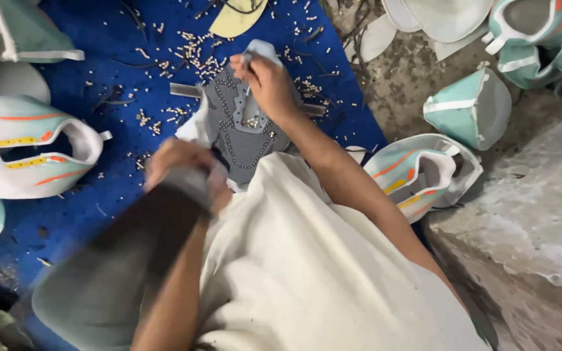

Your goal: The person sits on the floor of a workshop surrounded by piles of foam shoe uppers and trims excess material from the edges of a white foam shoe upper using a large flat blade, holding the part steady with the other hand. They occasionally reposition the part, use a small pointed tool on it, and set finished pieces aside.

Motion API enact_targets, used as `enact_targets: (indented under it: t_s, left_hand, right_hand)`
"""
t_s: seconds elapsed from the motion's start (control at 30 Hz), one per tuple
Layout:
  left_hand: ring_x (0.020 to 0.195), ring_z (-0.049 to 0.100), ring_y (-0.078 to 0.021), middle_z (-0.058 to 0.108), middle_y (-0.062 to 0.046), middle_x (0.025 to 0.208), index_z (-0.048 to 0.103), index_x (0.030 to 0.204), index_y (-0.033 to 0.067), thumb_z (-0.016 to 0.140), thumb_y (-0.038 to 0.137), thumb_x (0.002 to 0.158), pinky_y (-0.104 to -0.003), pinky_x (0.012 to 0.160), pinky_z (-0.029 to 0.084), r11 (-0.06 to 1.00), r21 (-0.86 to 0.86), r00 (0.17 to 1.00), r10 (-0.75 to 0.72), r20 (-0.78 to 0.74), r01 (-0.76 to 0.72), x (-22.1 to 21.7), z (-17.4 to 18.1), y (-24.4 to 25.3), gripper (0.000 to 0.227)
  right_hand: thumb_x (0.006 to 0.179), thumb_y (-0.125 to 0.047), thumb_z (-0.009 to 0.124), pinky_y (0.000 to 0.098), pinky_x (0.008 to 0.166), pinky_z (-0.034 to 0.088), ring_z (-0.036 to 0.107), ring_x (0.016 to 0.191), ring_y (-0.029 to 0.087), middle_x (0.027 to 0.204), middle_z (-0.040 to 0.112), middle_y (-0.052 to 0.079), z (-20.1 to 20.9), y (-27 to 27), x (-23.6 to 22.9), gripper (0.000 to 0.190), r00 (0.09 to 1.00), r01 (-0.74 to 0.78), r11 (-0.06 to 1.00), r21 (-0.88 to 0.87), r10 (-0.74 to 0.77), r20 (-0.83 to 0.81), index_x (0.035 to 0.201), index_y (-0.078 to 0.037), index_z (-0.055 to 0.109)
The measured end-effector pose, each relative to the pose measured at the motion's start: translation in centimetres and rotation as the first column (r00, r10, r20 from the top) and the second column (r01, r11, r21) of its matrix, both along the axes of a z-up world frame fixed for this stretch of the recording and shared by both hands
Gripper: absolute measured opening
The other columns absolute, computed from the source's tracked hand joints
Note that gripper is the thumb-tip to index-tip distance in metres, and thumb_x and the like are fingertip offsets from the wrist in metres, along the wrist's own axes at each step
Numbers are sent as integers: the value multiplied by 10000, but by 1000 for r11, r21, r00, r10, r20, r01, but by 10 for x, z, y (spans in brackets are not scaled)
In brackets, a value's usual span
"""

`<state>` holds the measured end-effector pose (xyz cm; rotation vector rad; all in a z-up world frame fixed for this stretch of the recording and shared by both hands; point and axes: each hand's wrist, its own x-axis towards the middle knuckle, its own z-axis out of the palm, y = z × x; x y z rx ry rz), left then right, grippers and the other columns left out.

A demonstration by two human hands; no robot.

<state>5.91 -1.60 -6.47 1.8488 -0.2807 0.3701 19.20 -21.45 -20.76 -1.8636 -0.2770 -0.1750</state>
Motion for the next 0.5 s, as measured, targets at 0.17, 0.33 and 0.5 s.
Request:
enact_targets:
  t_s: [0.17,0.33,0.5]
  left_hand:
    - [775,730,-298,731,-175,863,639,1057,-3,795,287,771,-400,708,563,938,346,858,198,-474,-26,-29,-46,19,436]
    - [800,699,-461,720,-264,837,611,1177,-45,812,431,783,-515,690,553,773,624,683,395,-615,114,-104,-15,69,650]
    - [783,714,-434,726,-257,809,604,1105,-12,734,620,771,-524,714,570,438,727,646,349,-679,528,-118,-73,105,727]
  right_hand:
    - [1021,-75,624,375,901,595,728,1023,299,1107,730,169,-45,-14,2,113,997,77,972,224,-74,-24,1086,14,654]
    - [1060,-213,566,412,951,612,729,1015,299,1102,730,196,-45,-48,-26,222,938,315,378,870,17,-347,1023,-2,621]
    - [1089,-256,531,390,922,597,736,1014,294,1125,736,224,-34,-44,-87,255,871,372,442,816,136,-471,1029,-21,610]
